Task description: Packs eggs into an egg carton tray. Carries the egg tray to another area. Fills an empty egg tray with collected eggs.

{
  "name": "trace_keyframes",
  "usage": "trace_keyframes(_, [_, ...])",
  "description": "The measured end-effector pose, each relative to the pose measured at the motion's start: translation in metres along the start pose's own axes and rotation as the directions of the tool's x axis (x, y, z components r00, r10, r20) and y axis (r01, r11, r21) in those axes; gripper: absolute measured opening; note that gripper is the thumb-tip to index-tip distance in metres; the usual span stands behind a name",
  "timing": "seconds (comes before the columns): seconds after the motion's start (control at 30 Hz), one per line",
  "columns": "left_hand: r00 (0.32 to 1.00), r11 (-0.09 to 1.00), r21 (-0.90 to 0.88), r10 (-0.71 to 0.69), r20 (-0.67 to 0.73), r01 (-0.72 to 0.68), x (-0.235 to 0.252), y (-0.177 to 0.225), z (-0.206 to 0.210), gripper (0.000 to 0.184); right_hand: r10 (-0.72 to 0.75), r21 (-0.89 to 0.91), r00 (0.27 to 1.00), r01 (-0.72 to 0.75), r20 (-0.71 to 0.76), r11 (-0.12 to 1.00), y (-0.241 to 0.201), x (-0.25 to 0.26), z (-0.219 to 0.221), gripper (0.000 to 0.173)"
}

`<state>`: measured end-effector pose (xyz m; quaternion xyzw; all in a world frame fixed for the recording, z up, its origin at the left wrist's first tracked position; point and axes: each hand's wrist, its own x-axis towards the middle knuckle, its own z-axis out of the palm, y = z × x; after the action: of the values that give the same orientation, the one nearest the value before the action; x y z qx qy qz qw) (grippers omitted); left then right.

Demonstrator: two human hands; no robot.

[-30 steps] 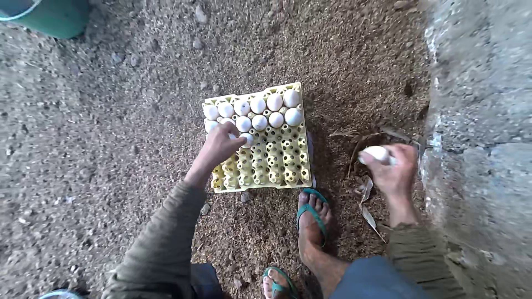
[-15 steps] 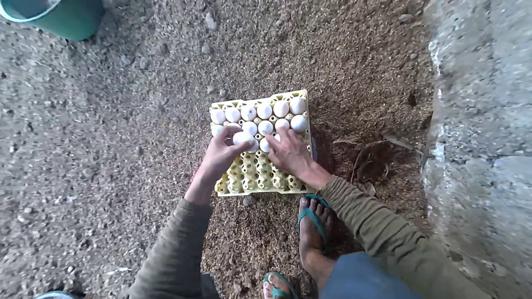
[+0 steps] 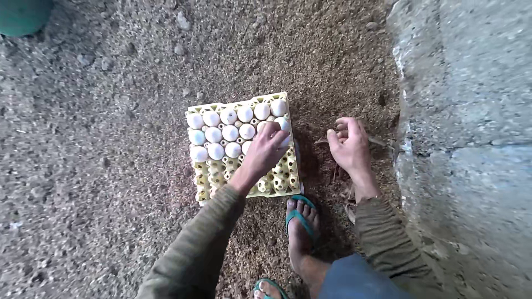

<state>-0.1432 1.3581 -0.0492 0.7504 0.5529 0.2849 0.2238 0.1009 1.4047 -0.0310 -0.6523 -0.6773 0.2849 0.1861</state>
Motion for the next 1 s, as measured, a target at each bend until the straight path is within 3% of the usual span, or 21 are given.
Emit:
trace_keyframes(0.07, [0.999, 0.997, 0.070, 0.022, 0.040, -0.024, 0.002, -0.002, 0.018, 0.027, -0.001, 0.014, 1.000, 0.001, 0.016, 1.000, 0.007, -0.006, 0.006, 0.039])
trace_keyframes(0.13, [1.000, 0.995, 0.104, -0.007, -0.007, 0.008, -0.009, 0.000, 0.019, 0.036, 0.008, 0.056, 0.997, -0.012, 0.078, 0.998, 0.012, -0.012, 0.016, 0.041])
trace_keyframes(0.23, [0.948, 0.969, 0.020, -0.235, -0.217, 0.245, -0.046, -0.009, -0.014, 0.050, 0.036, 0.125, 0.970, -0.067, 0.240, 0.990, 0.015, -0.013, 0.039, 0.043])
trace_keyframes(0.27, [0.882, 0.932, -0.013, -0.348, -0.318, 0.363, -0.061, -0.019, -0.030, 0.051, 0.048, 0.141, 0.951, -0.095, 0.305, 0.985, 0.013, -0.012, 0.047, 0.043])
trace_keyframes(0.33, [0.658, 0.754, -0.101, -0.623, -0.422, 0.649, -0.086, -0.052, -0.060, 0.052, 0.093, 0.149, 0.900, -0.172, 0.425, 0.974, 0.004, -0.012, 0.060, 0.046])
trace_keyframes(0.4, [0.391, 0.476, -0.258, -0.863, -0.319, 0.841, -0.103, -0.090, -0.077, 0.057, 0.144, 0.139, 0.859, -0.241, 0.491, 0.961, -0.008, -0.013, 0.071, 0.049])
trace_keyframes(0.43, [0.290, 0.353, -0.327, -0.930, -0.226, 0.877, -0.110, -0.104, -0.079, 0.064, 0.160, 0.135, 0.848, -0.260, 0.505, 0.956, -0.013, -0.013, 0.076, 0.052])
trace_keyframes(0.47, [0.235, 0.269, -0.392, -0.963, -0.134, 0.880, -0.115, -0.114, -0.078, 0.072, 0.164, 0.133, 0.850, -0.263, 0.501, 0.956, -0.016, -0.012, 0.081, 0.055])
trace_keyframes(0.53, [0.223, 0.195, -0.486, -0.975, 0.000, 0.852, -0.118, -0.122, -0.076, 0.078, 0.159, 0.145, 0.868, -0.254, 0.471, 0.956, -0.020, -0.010, 0.087, 0.057])
trace_keyframes(0.7, [0.322, 0.198, -0.569, -0.939, 0.124, 0.798, -0.118, -0.132, -0.079, 0.069, 0.181, 0.167, 0.891, -0.270, 0.416, 0.948, -0.030, -0.010, 0.098, 0.056])
trace_keyframes(0.8, [0.427, 0.216, -0.672, -0.889, 0.165, 0.708, -0.115, -0.134, -0.080, 0.063, 0.220, 0.195, 0.896, -0.312, 0.386, 0.930, -0.035, -0.008, 0.101, 0.056])
trace_keyframes(0.87, [0.455, 0.194, -0.742, -0.876, 0.164, 0.642, -0.115, -0.128, -0.080, 0.060, 0.272, 0.311, 0.889, -0.394, 0.368, 0.865, -0.035, -0.007, 0.105, 0.059])
trace_keyframes(0.9, [0.449, 0.168, -0.772, -0.878, 0.166, 0.613, -0.111, -0.126, -0.083, 0.057, 0.283, 0.376, 0.891, -0.413, 0.356, 0.829, -0.038, -0.005, 0.106, 0.060])
trace_keyframes(1.0, [0.333, -0.021, -0.810, -0.905, 0.264, 0.586, -0.093, -0.123, -0.094, 0.054, 0.323, 0.461, 0.864, -0.485, 0.387, 0.743, -0.054, 0.004, 0.100, 0.060])
